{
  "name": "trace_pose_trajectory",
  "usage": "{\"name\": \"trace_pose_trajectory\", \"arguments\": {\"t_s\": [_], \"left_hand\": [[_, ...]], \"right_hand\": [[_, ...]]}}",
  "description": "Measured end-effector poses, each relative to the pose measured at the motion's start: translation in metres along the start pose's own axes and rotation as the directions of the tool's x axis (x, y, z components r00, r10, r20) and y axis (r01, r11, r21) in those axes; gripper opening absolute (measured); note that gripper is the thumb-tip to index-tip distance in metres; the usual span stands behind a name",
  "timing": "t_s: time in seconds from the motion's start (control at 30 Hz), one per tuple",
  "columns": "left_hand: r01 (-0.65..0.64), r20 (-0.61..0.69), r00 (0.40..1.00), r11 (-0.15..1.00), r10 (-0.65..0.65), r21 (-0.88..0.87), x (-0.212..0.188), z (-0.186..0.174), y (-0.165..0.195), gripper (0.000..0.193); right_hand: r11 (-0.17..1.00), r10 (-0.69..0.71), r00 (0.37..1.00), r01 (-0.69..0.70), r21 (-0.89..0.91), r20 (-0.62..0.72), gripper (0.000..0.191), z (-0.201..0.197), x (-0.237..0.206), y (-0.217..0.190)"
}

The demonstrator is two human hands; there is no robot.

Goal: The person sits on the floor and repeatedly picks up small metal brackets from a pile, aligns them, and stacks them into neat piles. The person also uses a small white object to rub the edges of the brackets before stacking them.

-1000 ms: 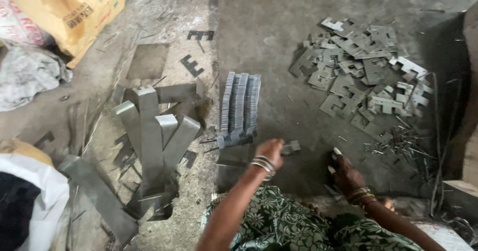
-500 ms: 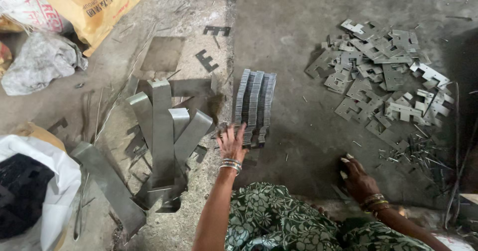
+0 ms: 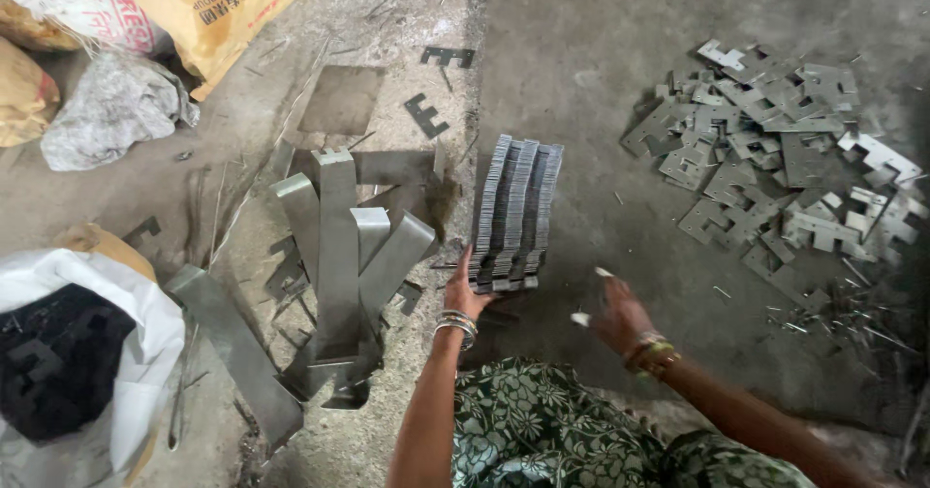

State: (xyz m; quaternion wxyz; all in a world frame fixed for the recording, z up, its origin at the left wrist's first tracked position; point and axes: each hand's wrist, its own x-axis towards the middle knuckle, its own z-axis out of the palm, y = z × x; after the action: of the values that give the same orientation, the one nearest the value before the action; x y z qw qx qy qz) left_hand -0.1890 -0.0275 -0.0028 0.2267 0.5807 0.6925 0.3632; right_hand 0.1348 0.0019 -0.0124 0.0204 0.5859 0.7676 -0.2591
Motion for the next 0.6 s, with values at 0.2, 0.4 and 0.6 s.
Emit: {"name": "trace_pose_trajectory", "arguments": {"t_s": [0.2, 0.4, 0.6], "left_hand": [[0.177, 0.281, 0.938, 0.978, -0.202, 0.110, 0.014, -0.008, -0.004, 0.138], [-0.071, 0.142, 0.987, 0.994, 0.082, -0.081, 0.007, 0.005, -0.011, 0.134], [-0.020, 0.008, 1.000, 0.918, 0.018, 0.395, -0.003, -0.006, 0.020, 0.120]], "right_hand": [[0.904, -0.145, 0.976, 0.198, 0.378, -0.164, 0.143, -0.002, 0.047, -0.090], [0.809, -0.004, 0.999, 0.022, 0.587, -0.032, 0.141, 0.017, 0.040, -0.135], [0.993, -0.098, 0.994, 0.094, -0.074, -0.041, 0.133, -0.006, 0.034, -0.142]]}}
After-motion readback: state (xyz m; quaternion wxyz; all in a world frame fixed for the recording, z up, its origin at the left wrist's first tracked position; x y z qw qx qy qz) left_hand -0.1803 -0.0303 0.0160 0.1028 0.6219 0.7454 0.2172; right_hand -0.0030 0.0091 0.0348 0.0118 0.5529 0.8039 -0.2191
